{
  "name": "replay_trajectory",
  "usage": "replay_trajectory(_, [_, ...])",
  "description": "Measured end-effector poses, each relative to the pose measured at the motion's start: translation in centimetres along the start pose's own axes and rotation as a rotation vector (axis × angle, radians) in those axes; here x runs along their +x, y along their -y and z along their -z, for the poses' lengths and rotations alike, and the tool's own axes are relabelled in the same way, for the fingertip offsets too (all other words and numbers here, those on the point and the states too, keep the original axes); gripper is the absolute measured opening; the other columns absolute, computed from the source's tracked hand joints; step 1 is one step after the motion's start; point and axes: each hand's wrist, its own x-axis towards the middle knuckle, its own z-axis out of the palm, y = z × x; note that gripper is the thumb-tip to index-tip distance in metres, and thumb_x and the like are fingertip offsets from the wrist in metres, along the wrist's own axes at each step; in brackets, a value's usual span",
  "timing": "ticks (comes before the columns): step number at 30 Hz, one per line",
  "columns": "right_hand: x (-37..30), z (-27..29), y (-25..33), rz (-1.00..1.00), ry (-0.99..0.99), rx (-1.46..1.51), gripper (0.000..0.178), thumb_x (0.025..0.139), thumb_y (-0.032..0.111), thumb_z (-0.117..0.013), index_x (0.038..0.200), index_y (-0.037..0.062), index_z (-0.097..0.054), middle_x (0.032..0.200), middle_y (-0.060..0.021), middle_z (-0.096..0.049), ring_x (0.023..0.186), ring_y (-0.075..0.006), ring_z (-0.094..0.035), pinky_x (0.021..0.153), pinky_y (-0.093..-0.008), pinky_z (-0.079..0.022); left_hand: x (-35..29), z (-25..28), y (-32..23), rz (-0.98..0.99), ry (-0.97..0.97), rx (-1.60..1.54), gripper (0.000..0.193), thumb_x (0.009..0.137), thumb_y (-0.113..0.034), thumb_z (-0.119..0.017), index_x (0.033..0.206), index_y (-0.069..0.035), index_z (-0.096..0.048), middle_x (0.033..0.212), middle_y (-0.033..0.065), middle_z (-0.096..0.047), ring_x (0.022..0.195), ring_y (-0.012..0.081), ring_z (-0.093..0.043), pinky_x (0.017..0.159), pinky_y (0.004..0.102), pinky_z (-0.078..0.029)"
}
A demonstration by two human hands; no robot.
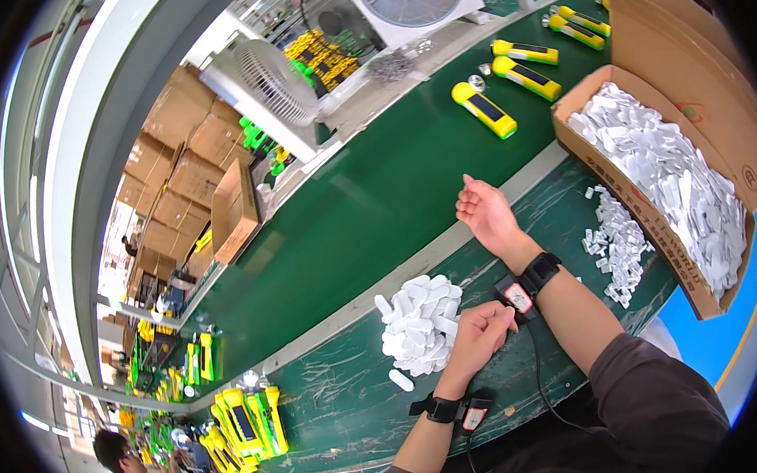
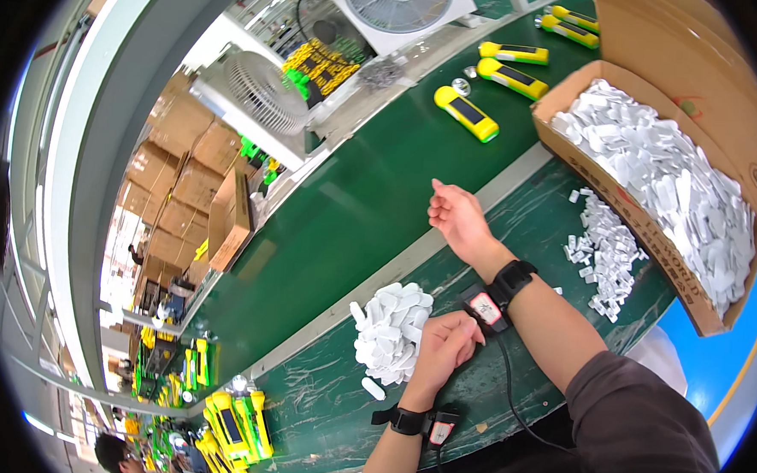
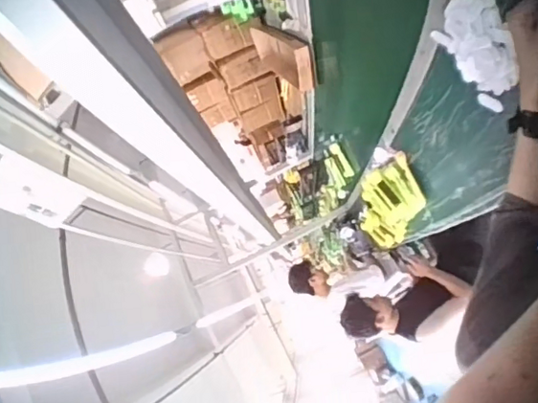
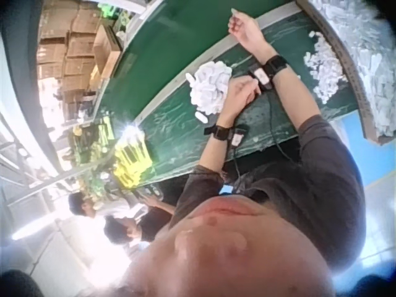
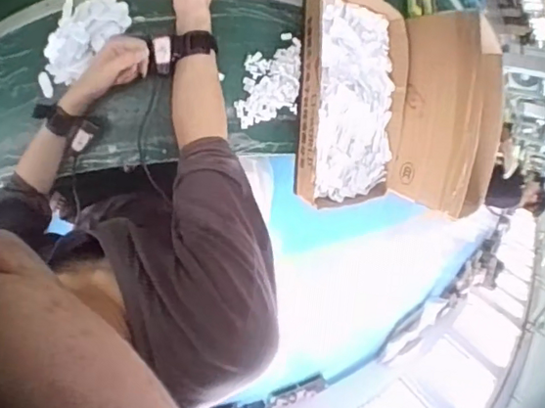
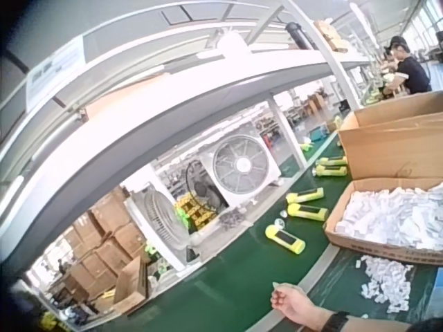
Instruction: Assembling components of a yellow and green flashlight on a factory assembly line.
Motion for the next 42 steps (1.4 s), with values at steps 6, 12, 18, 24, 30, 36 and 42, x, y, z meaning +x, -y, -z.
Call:
replay_trajectory(6, [0.1,0.0,0.2,0.023,-0.02,-0.056,0.019,0.087,0.023,-0.063,0.078,0.0124,-0.051,0.07,0.0018,-0.053,0.067,-0.0106,-0.052,0.063,-0.0259,-0.042,0.2,-0.3,0.3,-0.087,-0.041,0.1,0.021,0.09,-0.013,-0.06,0.071,-0.004,-0.058,0.05,-0.0083,-0.043,0.045,-0.0018,-0.033,0.042,0.0192,-0.021])
replay_trajectory(12, [0.3,-0.5,-0.1,0.051,-0.02,-0.126,0.021,0.086,0.022,-0.065,0.078,0.0111,-0.049,0.071,0.0009,-0.051,0.065,-0.0108,-0.049,0.062,-0.0258,-0.041,-0.4,-0.4,-0.3,-0.2,-0.011,0.161,0.018,0.084,-0.008,-0.06,0.069,0.001,-0.059,0.051,-0.0038,-0.049,0.041,0.0016,-0.037,0.04,0.0186,-0.023])
replay_trajectory(18, [0.1,-0.3,-0.4,0.047,0.004,-0.132,0.022,0.086,0.022,-0.065,0.077,0.0099,-0.049,0.071,-0.0003,-0.051,0.065,-0.0116,-0.05,0.063,-0.0257,-0.041,-0.4,-0.9,0.1,-0.331,0.033,0.179,0.014,0.08,-0.006,-0.061,0.067,-0.001,-0.058,0.05,-0.0041,-0.046,0.043,0.0016,-0.036,0.041,0.0194,-0.023])
replay_trajectory(24, [0.5,0.6,-0.5,0.044,0.078,-0.151,0.012,0.089,0.018,-0.06,0.083,0.0097,-0.055,0.075,0.0,-0.055,0.07,-0.0103,-0.053,0.068,-0.0251,-0.045,-0.6,0.0,0.3,-0.266,0.041,-0.051,0.006,0.079,-0.005,-0.059,0.078,0.0,-0.057,0.056,-0.0049,-0.045,0.05,0.001,-0.036,0.047,0.0194,-0.024])
replay_trajectory(30, [0.8,0.4,-0.1,0.022,0.049,-0.173,0.013,0.087,0.02,-0.062,0.084,0.0088,-0.056,0.078,-0.0011,-0.055,0.076,-0.0131,-0.052,0.075,-0.0279,-0.044,0.1,0.1,0.4,-0.302,0.05,-0.11,0.013,0.078,-0.009,-0.061,0.086,0.001,-0.057,0.06,-0.0035,-0.049,0.054,0.0012,-0.04,0.05,0.0177,-0.028])
replay_trajectory(36, [0.5,0.3,-0.1,0.021,0.058,-0.177,0.012,0.088,0.019,-0.062,0.085,0.009,-0.056,0.078,-0.0014,-0.054,0.076,-0.0131,-0.051,0.075,-0.0278,-0.044,0.0,0.1,0.5,-0.301,0.038,-0.049,0.027,0.079,-0.021,-0.059,0.09,0.004,-0.058,0.059,0.0005,-0.048,0.053,0.0067,-0.043,0.051,0.0209,-0.032])
replay_trajectory(42, [0.5,0.3,0.1,0.024,0.046,-0.19,0.012,0.088,0.019,-0.062,0.085,0.0093,-0.056,0.079,-0.0016,-0.055,0.076,-0.0134,-0.051,0.075,-0.0281,-0.044,0.1,0.0,0.6,-0.305,0.036,-0.046,0.028,0.079,-0.022,-0.059,0.091,0.004,-0.057,0.059,0.0004,-0.048,0.053,0.0063,-0.042,0.051,0.0209,-0.032])
